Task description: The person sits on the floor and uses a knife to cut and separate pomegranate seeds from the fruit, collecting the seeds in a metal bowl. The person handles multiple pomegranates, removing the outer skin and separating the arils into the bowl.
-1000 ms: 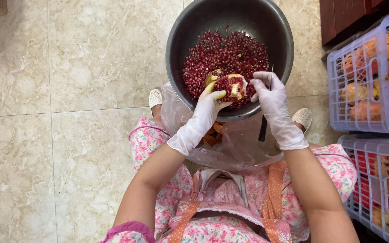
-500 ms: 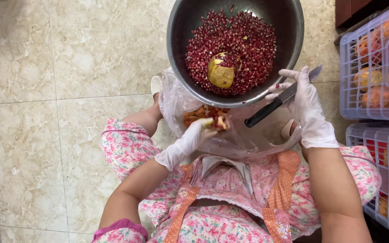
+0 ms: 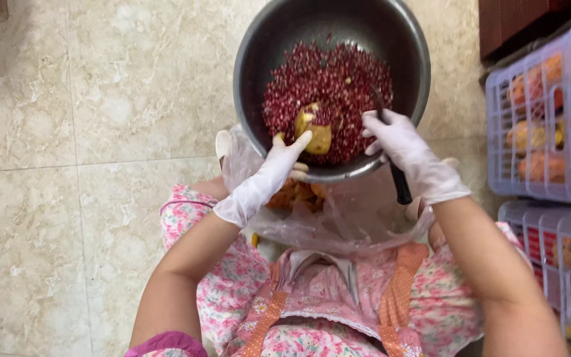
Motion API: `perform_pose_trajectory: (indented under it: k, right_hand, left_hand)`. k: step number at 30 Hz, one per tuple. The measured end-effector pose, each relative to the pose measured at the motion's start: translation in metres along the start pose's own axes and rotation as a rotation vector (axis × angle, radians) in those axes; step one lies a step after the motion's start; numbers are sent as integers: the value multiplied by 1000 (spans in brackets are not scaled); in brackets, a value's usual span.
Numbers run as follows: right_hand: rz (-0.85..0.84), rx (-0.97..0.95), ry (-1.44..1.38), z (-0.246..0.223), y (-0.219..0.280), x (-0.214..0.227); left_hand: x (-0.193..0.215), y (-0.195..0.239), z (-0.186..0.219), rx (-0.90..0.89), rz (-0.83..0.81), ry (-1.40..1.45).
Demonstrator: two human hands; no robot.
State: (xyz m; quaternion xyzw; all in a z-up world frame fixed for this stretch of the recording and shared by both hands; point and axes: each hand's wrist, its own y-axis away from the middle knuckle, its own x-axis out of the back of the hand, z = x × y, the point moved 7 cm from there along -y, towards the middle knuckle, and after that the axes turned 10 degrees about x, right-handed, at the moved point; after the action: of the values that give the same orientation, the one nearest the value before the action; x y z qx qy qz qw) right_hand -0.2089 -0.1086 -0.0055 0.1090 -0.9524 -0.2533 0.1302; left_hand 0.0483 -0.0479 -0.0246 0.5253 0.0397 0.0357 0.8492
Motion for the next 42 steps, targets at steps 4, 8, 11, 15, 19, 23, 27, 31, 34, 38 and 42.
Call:
perform_pose_trajectory:
  k: [4, 8, 11, 15, 19, 23, 27, 31, 34, 38, 42]
  right_hand:
    - [-54, 38, 46, -14, -32, -38]
    - [-105, 41, -27, -21, -24, -57]
    - [-79, 30, -17, -26, -15, -45]
    - [-116, 5, -56, -24, -3, -36]
    - [8, 131, -206, -33, -8, -39]
    - [37, 188, -148, -31, -15, -39]
    - [24, 206, -240, -21, -21, -32]
    - [-84, 241, -462, -28, -29, -18]
    - [41, 329, -104, -35, -33, -5]
    - [18, 579, 220, -47, -31, -32]
    - [-110, 501, -102, -39, -42, -46]
  left_hand:
    - [-24, -24, 5, 141, -83, 134]
    - [-27, -32, 12, 77, -75, 138]
    - [-27, -33, 23, -4, -189, 87]
    - [-43, -35, 36, -173, -329, -21]
    - [-50, -32, 43, -239, -348, 21]
    - [-50, -28, 56, -359, -302, 99]
    - [-47, -27, 55, -271, -467, 346]
    - [-35, -28, 63, -273, -493, 316]
    - [-19, -34, 67, -445, -187, 28]
    - [-28, -33, 69, -643, -36, -324]
    - [-42, -34, 64, -645, -258, -248]
